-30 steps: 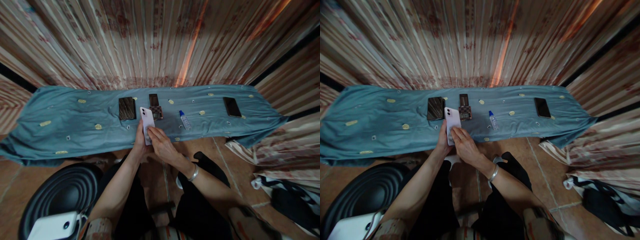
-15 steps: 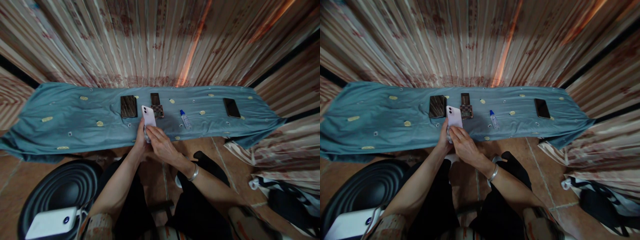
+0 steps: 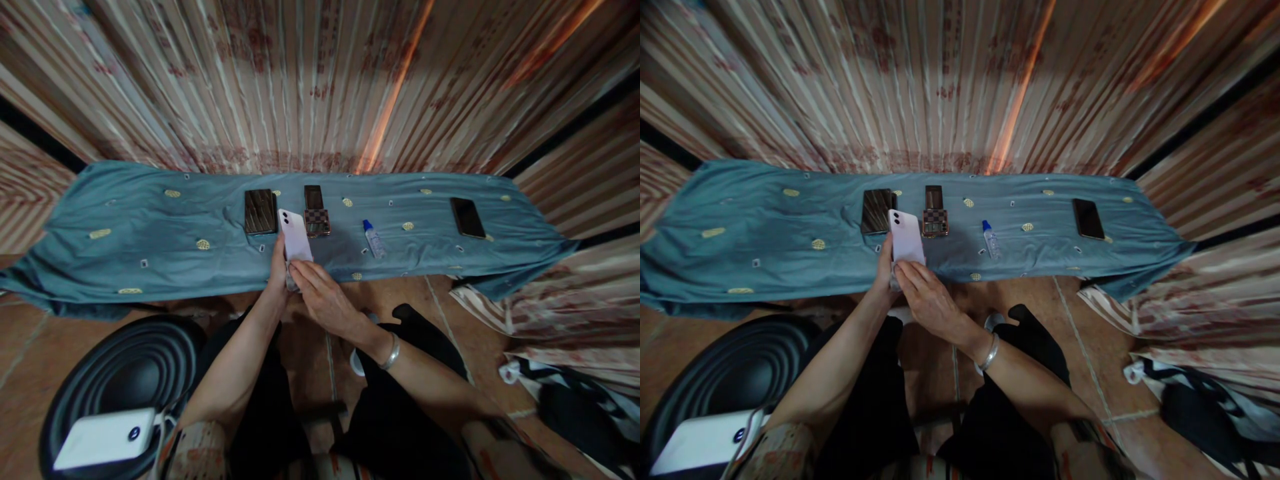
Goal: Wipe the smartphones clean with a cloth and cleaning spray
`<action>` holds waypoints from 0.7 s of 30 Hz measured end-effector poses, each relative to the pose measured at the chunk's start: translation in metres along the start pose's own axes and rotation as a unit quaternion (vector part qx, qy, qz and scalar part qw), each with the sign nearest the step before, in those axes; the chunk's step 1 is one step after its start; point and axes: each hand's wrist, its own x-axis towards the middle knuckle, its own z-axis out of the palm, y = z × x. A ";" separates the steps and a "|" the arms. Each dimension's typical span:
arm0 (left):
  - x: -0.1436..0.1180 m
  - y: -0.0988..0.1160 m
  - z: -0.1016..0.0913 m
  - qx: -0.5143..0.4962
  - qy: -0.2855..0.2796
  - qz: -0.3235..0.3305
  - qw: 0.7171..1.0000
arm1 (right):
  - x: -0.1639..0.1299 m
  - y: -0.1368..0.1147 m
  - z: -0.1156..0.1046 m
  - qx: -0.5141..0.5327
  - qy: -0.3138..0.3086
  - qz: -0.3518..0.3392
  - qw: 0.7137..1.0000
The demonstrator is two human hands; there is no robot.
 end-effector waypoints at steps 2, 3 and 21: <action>0.000 0.001 0.003 -0.012 0.018 0.010 1.000 | -0.001 0.000 0.000 -0.011 -0.007 0.002 1.000; 0.000 0.001 0.004 -0.016 0.025 0.014 0.999 | -0.002 0.000 0.000 -0.017 -0.010 0.003 1.000; -0.007 0.006 0.012 -0.034 0.038 0.078 0.996 | -0.017 0.018 0.006 -0.025 -0.041 0.053 0.997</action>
